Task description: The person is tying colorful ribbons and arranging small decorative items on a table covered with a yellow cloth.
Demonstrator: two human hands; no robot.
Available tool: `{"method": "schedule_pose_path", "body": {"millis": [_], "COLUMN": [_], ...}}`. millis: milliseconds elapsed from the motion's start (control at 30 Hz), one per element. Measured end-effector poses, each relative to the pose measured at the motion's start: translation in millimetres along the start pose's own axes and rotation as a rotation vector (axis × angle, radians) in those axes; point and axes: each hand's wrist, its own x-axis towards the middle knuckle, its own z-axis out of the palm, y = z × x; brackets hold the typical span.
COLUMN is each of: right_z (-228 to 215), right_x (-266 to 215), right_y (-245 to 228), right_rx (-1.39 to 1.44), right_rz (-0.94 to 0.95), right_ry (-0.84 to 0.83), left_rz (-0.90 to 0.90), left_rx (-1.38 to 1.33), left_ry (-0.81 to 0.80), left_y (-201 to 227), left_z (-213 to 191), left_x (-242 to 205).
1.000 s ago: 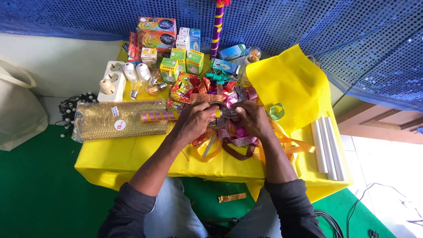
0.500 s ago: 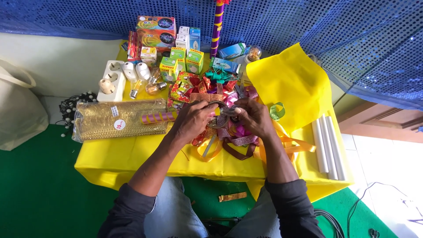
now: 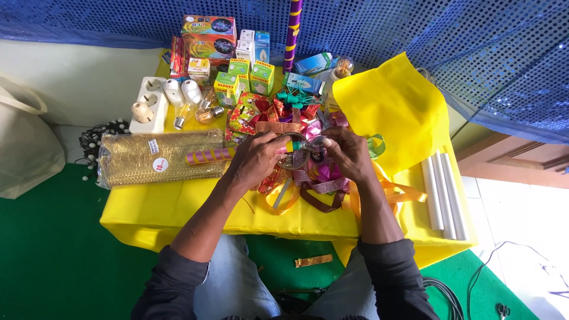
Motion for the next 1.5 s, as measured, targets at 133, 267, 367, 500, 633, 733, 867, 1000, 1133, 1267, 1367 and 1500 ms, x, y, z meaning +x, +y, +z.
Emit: {"method": "schedule_pose_path", "body": {"millis": [133, 267, 367, 500, 633, 733, 867, 1000, 1133, 1267, 1367, 1500], "right_z": [1.3, 1.5, 2.9, 4.2, 5.7, 3.8, 3.6, 6.8, 12.6, 12.8, 10.6, 8.9], "right_x": [-0.1, 0.9, 3.1, 3.6, 2.5, 1.7, -1.9, -3.3, 1.3, -0.1, -1.8, 1.4], "right_y": [1.5, 5.7, 6.0, 10.0, 10.8, 17.7, 29.1, 23.8, 9.1, 14.7, 23.2, 13.8], "right_rx": [-0.001, 0.023, 0.017, 0.011, -0.026, -0.033, -0.175, -0.181, -0.198, -0.185, -0.169, 0.161], "right_rz": [-0.006, -0.002, -0.02, -0.057, -0.077, -0.111, -0.187, -0.192, -0.211, -0.183, -0.156, -0.107], "right_ry": [-0.001, -0.02, -0.03, -0.005, 0.018, 0.029, 0.043, 0.042, 0.033, 0.042, 0.024, -0.036], "left_rz": [-0.037, -0.021, -0.019, -0.005, 0.011, 0.011, 0.034, 0.05, 0.048, 0.021, 0.0, -0.023], "left_rx": [-0.021, -0.047, -0.061, -0.05, -0.06, -0.057, -0.064, -0.068, -0.057, -0.047, -0.084, -0.117], "left_ry": [-0.028, -0.01, 0.003, -0.009, -0.019, -0.007, 0.008, 0.007, 0.012, 0.014, 0.018, 0.038], "left_y": [-11.4, -10.7, -7.7, -1.9, -4.3, -7.6, -2.2, 1.7, 5.2, 13.4, 22.1, 15.1], "left_z": [15.6, 14.1, 10.5, 1.8, 5.7, 9.9, 4.3, 4.2, 6.9, -0.5, -8.7, -5.1], "left_x": [-1.5, -1.1, -2.6, -2.8, -4.3, -4.1, -4.1, -1.9, 1.1, 2.3, 4.6, 3.4]}}
